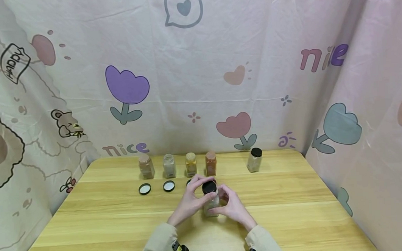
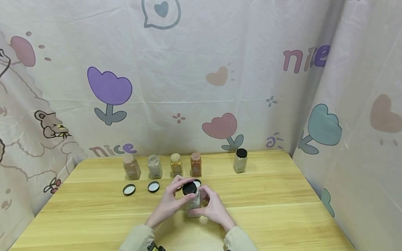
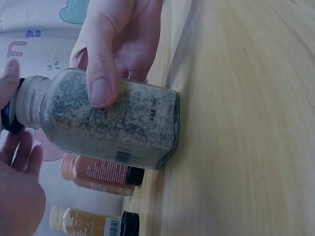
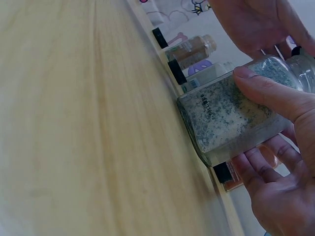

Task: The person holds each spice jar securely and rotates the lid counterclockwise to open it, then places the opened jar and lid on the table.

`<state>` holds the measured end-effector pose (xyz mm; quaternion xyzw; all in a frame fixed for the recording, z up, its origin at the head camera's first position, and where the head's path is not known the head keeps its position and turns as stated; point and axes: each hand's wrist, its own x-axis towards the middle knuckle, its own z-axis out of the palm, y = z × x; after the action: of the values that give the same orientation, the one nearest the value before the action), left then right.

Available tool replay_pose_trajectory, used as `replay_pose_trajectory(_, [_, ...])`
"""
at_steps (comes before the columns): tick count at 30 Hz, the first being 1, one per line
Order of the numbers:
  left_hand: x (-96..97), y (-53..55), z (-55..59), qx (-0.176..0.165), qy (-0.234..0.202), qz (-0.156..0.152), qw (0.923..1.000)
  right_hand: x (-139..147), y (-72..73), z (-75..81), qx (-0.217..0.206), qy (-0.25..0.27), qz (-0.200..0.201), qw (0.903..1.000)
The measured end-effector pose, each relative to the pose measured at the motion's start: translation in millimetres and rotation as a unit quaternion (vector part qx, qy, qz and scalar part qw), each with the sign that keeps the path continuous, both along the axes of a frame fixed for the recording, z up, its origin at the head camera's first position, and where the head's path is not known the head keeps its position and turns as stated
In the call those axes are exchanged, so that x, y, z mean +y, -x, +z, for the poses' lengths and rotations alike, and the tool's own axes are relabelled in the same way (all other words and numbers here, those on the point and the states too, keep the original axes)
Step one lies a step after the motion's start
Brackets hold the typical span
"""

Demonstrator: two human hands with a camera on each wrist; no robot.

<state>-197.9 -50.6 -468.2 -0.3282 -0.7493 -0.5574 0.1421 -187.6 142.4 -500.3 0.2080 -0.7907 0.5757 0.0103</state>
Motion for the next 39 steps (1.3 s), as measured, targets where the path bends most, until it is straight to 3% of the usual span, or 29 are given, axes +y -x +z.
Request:
replay_pose_trajectory(5, [0.4,-1.5,-0.9,-0.009,-0.019,0.02,0.9996,0,-0.3,0.1,-0.007,-0.003,-0.001,1.0])
replay_pose_trajectory(14, [0.3,-2.3,3.7,-0.016,-0.071,0.008,0.9973,-1,-0.4,1.6,-0.01,-0.003,-0.001,0.9999])
replay_pose_trajectory(24, [-4.6,-3.5,8.1,-0.035,-0.079,-0.009,0.9963,-1,-0.8,2.7,-0.027,0.009,-0.001,0.9996])
replay_pose_trajectory(33, [-7.3,-1.3,5.4,-0.029,-0.092,-0.03,0.9949,-1,-0.9,1.8,-0.022,0.001,-0.003,0.9998])
replay_pose_trajectory(39, [-9.7,-2.8,4.9,-0.066,-0.095,-0.022,0.9931,-1,-0.5,2.5,-0.018,-0.006,-0.007,0.9998])
